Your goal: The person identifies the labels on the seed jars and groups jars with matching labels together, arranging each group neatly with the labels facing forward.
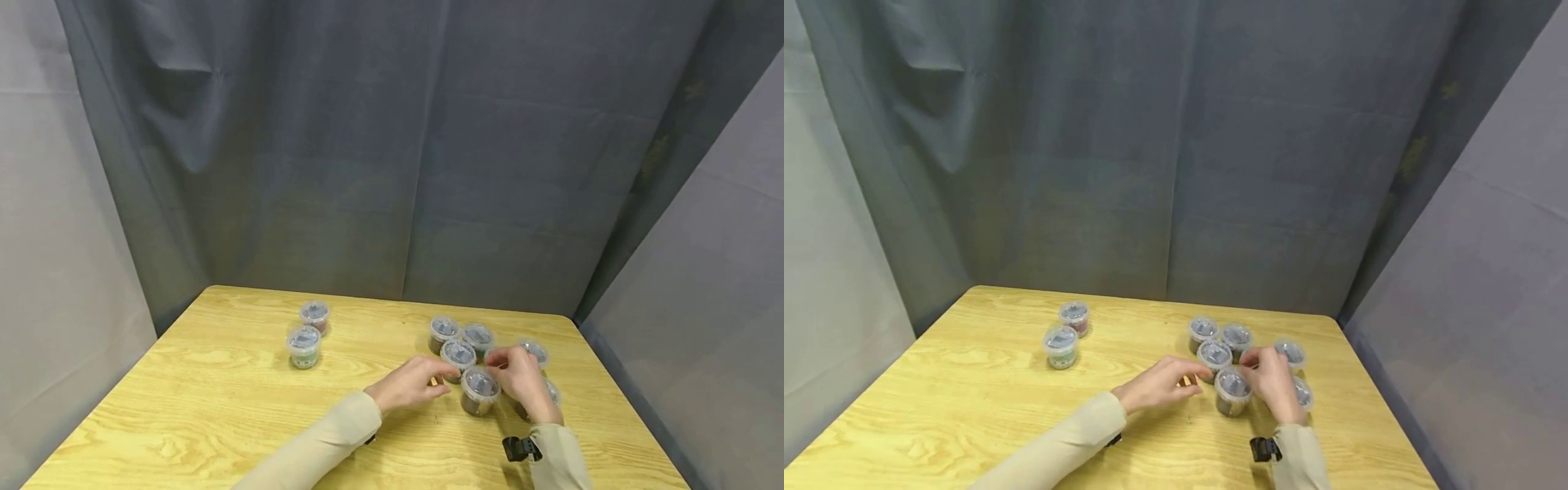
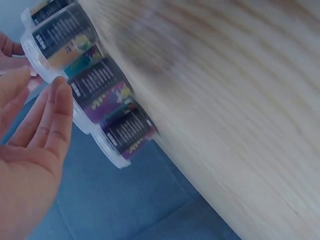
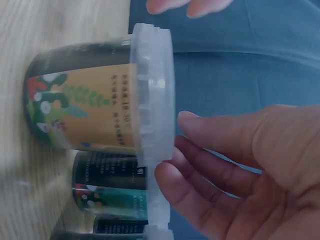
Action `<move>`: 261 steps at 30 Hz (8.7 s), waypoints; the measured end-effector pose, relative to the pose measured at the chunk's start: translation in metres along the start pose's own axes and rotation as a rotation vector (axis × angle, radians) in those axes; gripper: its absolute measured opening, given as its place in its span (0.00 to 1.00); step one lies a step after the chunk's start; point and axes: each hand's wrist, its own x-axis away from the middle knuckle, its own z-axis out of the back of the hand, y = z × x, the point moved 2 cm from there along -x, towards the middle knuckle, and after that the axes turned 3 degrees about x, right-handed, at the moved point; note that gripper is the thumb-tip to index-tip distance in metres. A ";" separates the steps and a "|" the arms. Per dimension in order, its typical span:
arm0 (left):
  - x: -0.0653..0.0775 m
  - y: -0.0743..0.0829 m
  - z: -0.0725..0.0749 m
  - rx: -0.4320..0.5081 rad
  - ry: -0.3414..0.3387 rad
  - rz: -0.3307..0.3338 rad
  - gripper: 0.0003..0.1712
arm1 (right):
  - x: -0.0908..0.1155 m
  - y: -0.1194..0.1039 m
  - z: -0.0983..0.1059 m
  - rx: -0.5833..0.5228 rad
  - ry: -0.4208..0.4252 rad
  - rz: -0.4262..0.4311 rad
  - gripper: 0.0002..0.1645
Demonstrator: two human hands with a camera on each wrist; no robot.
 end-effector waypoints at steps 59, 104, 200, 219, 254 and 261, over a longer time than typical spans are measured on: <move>0.035 -0.035 0.040 0.626 0.395 0.286 0.22 | -0.008 -0.047 -0.040 -0.570 -0.138 0.127 0.19; 0.059 -0.043 0.036 0.582 0.544 0.446 0.31 | -0.006 -0.081 -0.065 -0.638 0.114 0.008 0.12; 0.081 -0.062 0.057 0.552 0.513 0.468 0.38 | -0.033 -0.098 -0.079 -0.789 -0.048 0.148 0.11; 0.107 -0.069 0.086 0.469 0.411 0.389 0.20 | -0.029 -0.118 -0.100 -0.676 -0.113 0.377 0.06; 0.178 -0.084 0.123 0.419 0.277 0.388 0.11 | -0.004 -0.186 -0.123 -0.653 -0.277 0.456 0.09; 0.192 -0.093 0.133 0.361 0.192 0.382 0.13 | -0.012 -0.185 -0.160 -0.638 -0.303 0.463 0.07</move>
